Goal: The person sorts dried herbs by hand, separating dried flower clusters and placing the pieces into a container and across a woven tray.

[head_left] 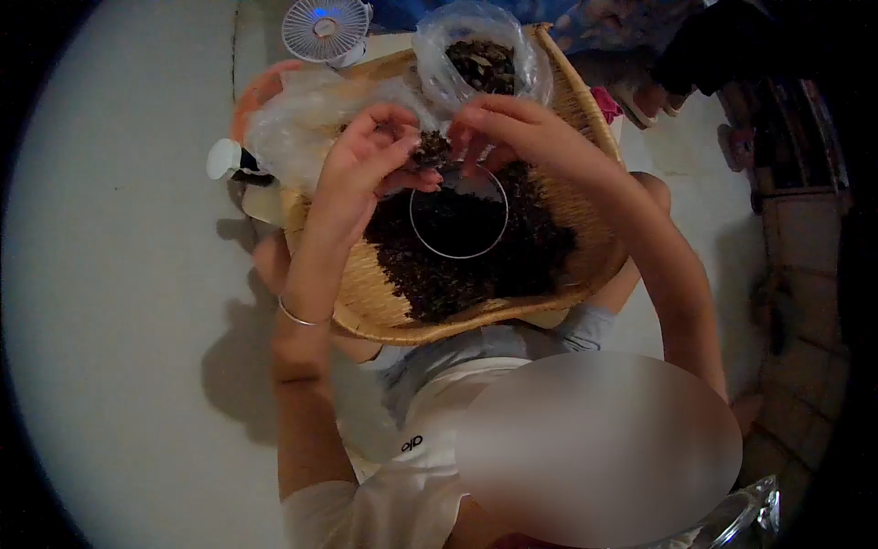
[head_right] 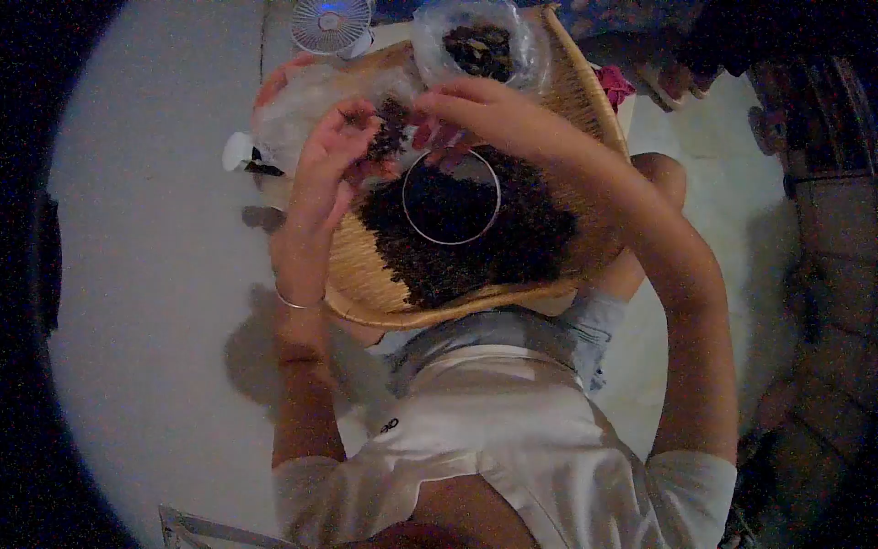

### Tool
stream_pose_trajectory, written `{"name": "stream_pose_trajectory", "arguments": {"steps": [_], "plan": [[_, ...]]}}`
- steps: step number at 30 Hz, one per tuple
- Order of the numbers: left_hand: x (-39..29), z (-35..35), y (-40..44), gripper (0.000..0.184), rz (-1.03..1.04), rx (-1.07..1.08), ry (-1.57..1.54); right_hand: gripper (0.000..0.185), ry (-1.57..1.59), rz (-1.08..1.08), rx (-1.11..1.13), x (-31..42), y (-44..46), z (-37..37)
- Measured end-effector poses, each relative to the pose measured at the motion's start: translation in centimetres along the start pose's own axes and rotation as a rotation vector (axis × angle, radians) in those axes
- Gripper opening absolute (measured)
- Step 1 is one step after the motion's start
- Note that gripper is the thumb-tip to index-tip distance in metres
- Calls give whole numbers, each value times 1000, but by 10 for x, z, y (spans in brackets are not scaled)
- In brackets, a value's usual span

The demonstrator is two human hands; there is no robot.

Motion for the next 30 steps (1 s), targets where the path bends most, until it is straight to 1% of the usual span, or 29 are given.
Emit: {"name": "stream_pose_trajectory", "arguments": {"steps": [2,3,4,5,6,7,8,10,11,13,14,17,19,20,22,24,26,28,30], "plan": [[8,2,1,27,-44,-50,51,31,315,49,77,-13,-19,13],[8,4,3,28,-45,-63,139,31,323,54,76,-18,-22,17],[8,5,3,30,-45,-75,226,31,410,28,67,-21,-23,20],[11,6,4,30,-54,-77,216,33,497,8,56,-25,-24,22],[12,8,5,30,-60,-70,287,33,501,19,54,-32,-22,22],[12,9,6,30,-66,-63,360,33,579,21,72,-38,-17,25],[13,9,5,30,-67,-67,356,33,655,19,92,-44,-13,29],[24,9,5,28,-196,-13,520,33,643,45,105,-57,-11,31],[27,7,4,28,-202,-13,517,33,625,68,115,-62,-10,33],[25,12,6,25,-119,26,607,32,602,100,136,-65,-11,33],[27,13,8,25,-124,28,603,31,574,130,157,-67,-13,34],[24,13,9,22,-103,-16,623,31,628,126,171,-69,-13,33],[18,10,6,17,-78,-69,784,31,669,113,142,-69,-13,30],[18,10,6,17,-81,-66,783,31,710,100,114,-69,-13,27],[-3,21,5,17,90,-85,1028,31,743,88,82,-65,-13,25],[-4,25,4,18,70,-48,1028,30,772,77,49,-65,-13,24],[-1,28,4,20,49,-13,1028,26,844,40,-24,-68,-14,18],[0,32,4,22,61,27,1081,25,852,47,-9,-68,-13,19],[0,35,4,22,66,23,1126,23,863,53,8,-69,-13,20]]}}
Point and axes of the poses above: each hand's wrist, its own y-axis towards the middle knuckle, its own z-axis out of the palm, x = y × z, the point moved 10 cm from there along y, towards the middle knuckle, and after that the axes turned 11 degrees about x, right-handed, at the moved point
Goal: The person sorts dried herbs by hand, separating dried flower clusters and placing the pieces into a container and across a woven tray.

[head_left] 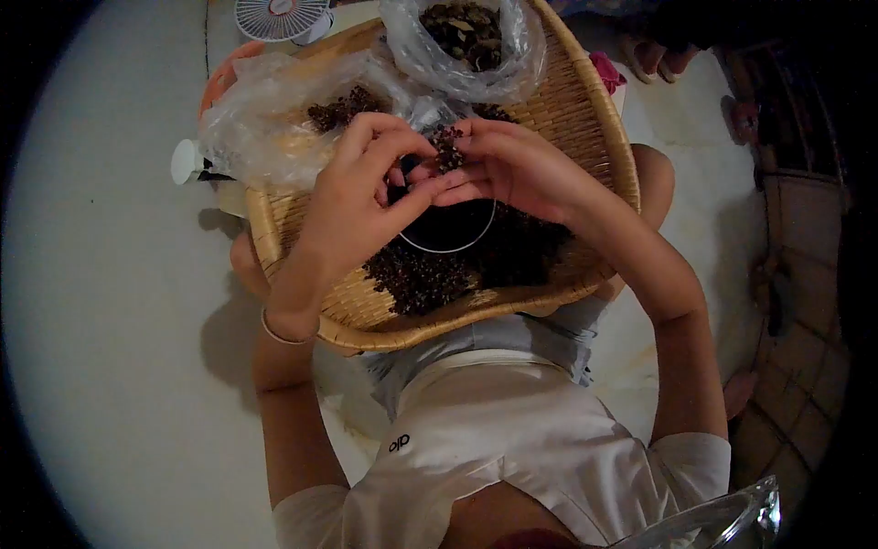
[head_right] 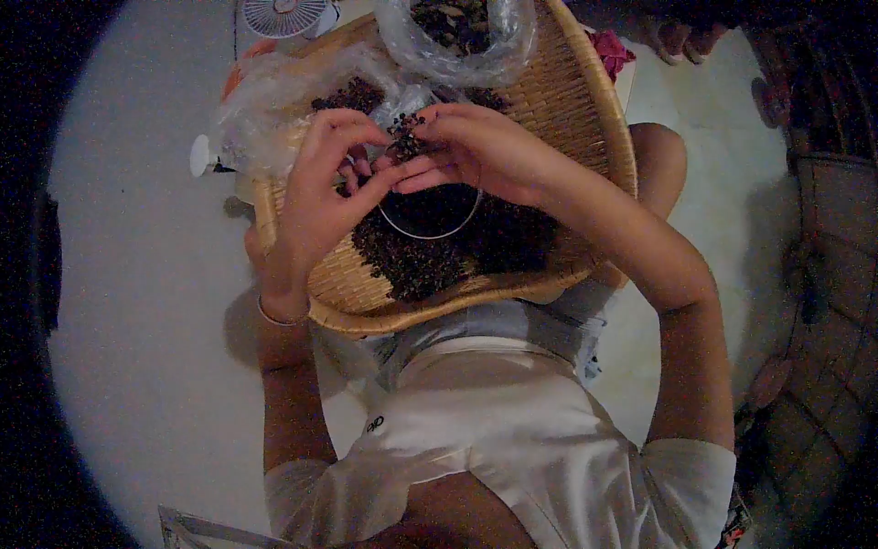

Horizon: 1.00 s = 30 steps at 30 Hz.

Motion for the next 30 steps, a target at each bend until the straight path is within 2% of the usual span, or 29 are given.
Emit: {"name": "stream_pose_trajectory", "arguments": {"steps": [5,10,19,24,30], "plan": [[-6,0,0,19,23,-38,104,23,9,-36,-4,-2,1,-1],[2,-2,0,14,22,-48,52,26,30,-38,29,-3,-1,1],[15,0,-1,14,-52,16,-90,25,-28,-34,-19,-1,-4,-4],[17,2,-1,16,-81,37,-65,24,-51,-21,-9,-2,-2,-5],[24,2,-1,15,-66,48,-112,30,-111,-21,88,3,-3,8]]}}
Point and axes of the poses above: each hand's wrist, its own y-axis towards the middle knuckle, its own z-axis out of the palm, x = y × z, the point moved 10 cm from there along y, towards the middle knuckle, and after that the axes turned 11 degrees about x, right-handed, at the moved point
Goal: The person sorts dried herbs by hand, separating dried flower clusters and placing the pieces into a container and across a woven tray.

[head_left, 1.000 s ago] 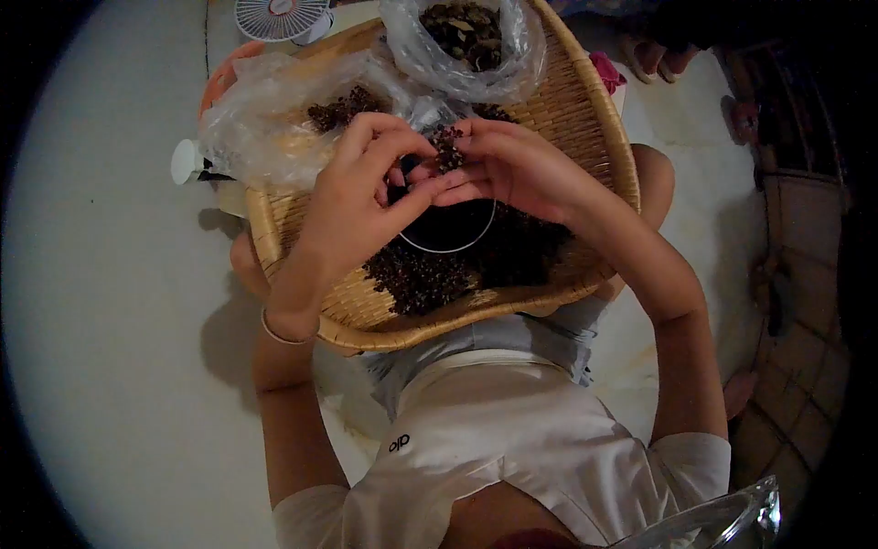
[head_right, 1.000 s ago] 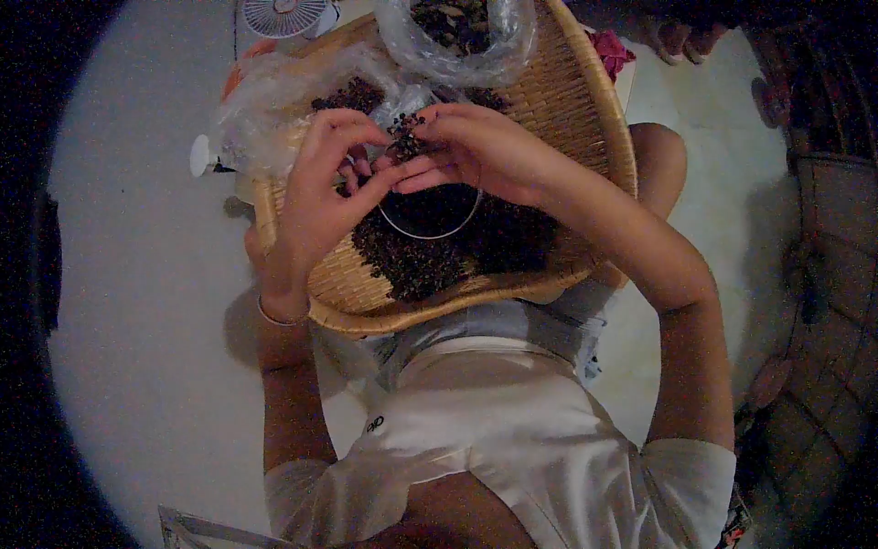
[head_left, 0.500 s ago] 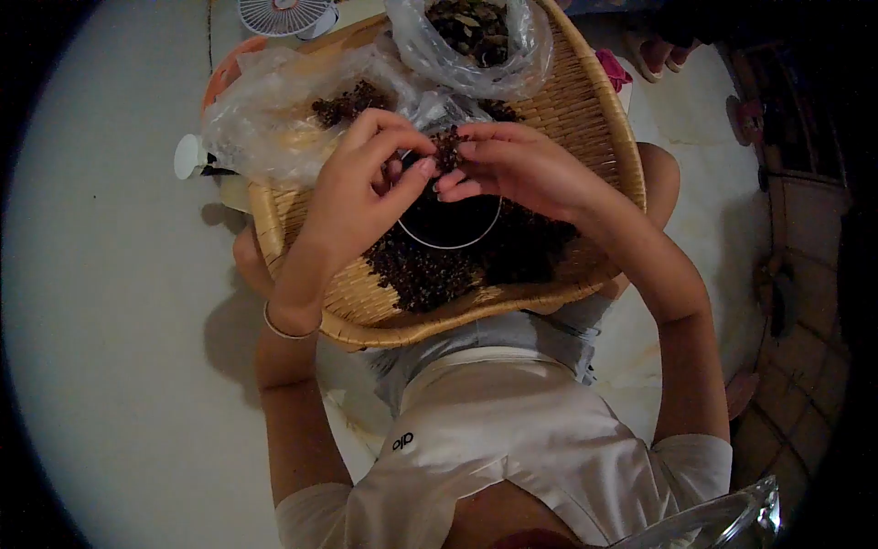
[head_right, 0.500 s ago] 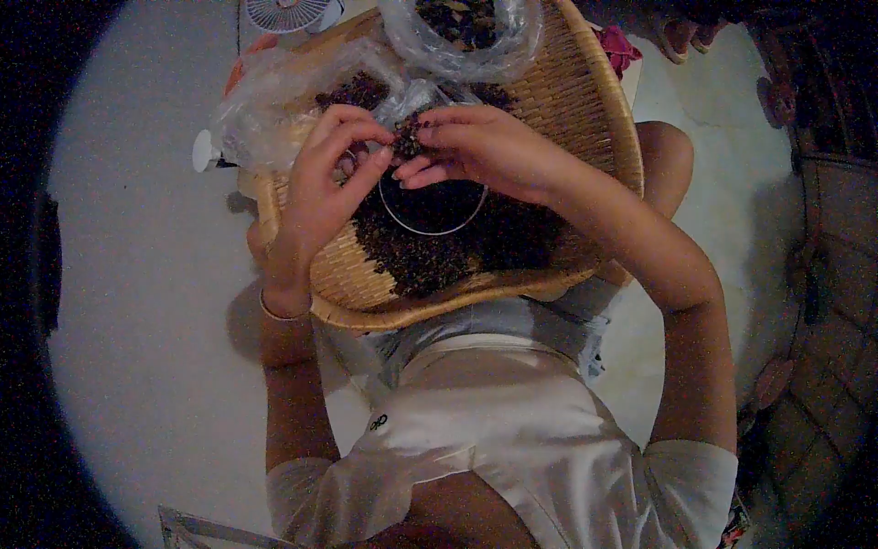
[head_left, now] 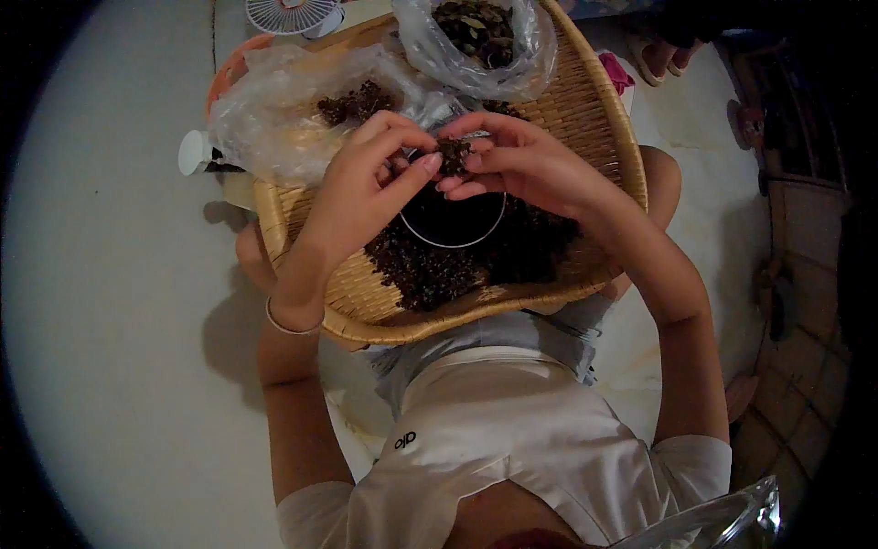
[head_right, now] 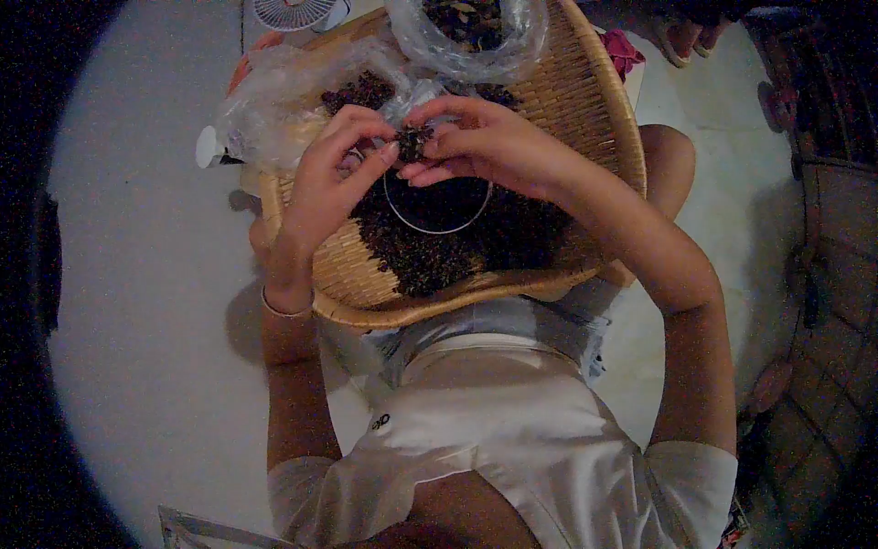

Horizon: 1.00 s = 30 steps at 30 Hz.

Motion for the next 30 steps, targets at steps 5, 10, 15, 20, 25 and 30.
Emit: {"name": "stream_pose_trajectory", "arguments": {"steps": [5,10,15,20,25,30], "plan": [[5,0,0,16,-25,10,-57,31,-70,11,-66,-1,-1,-7],[10,5,-1,15,-63,51,-293,32,-105,21,-86,0,0,-7],[4,3,-1,13,-73,66,-172,31,-142,12,-59,1,0,-7],[2,2,-1,14,-58,59,-84,30,-128,6,-61,0,0,-9],[5,2,-2,12,-79,49,-106,30,-149,22,-61,-1,1,-9],[9,3,-2,12,-106,54,-156,29,-182,27,-52,-1,1,-7]]}}
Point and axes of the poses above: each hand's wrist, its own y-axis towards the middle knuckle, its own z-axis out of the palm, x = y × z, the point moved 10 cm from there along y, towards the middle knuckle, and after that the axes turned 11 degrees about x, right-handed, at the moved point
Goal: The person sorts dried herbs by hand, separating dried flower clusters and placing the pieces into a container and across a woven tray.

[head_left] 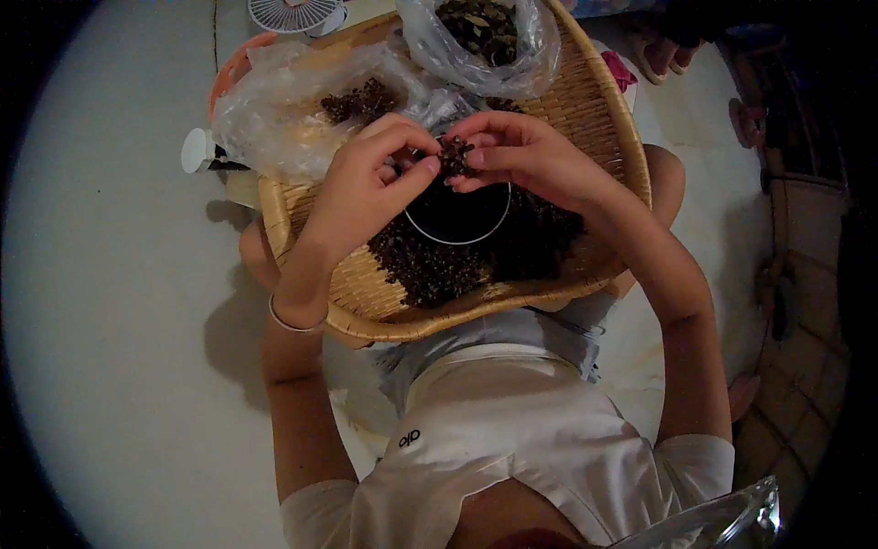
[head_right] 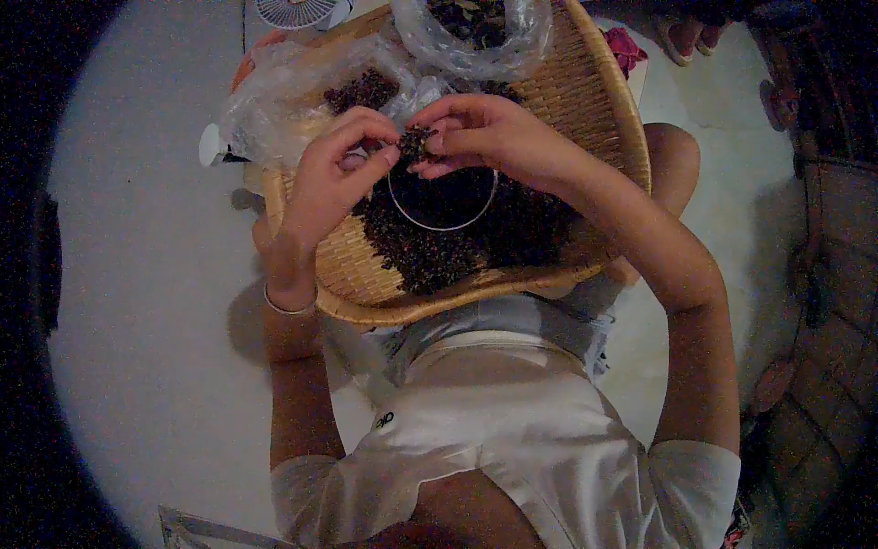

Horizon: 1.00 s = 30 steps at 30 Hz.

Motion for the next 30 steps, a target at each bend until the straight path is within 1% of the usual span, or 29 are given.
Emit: {"name": "stream_pose_trajectory", "arguments": {"steps": [7,14,16,20,22,30], "plan": [[4,2,1,12,-9,30,-91,28,-2,-16,-4,3,0,1],[5,4,1,12,-35,59,-49,28,-49,-49,14,2,1,0],[9,3,1,13,-53,50,-107,27,-48,-51,15,2,2,0],[8,2,1,13,-27,48,-93,27,-45,-59,12,2,2,-1],[5,4,0,13,-59,77,-95,28,-49,-43,19,2,2,-1],[10,3,1,14,-41,54,-90,30,-66,-14,12,3,1,1]]}}
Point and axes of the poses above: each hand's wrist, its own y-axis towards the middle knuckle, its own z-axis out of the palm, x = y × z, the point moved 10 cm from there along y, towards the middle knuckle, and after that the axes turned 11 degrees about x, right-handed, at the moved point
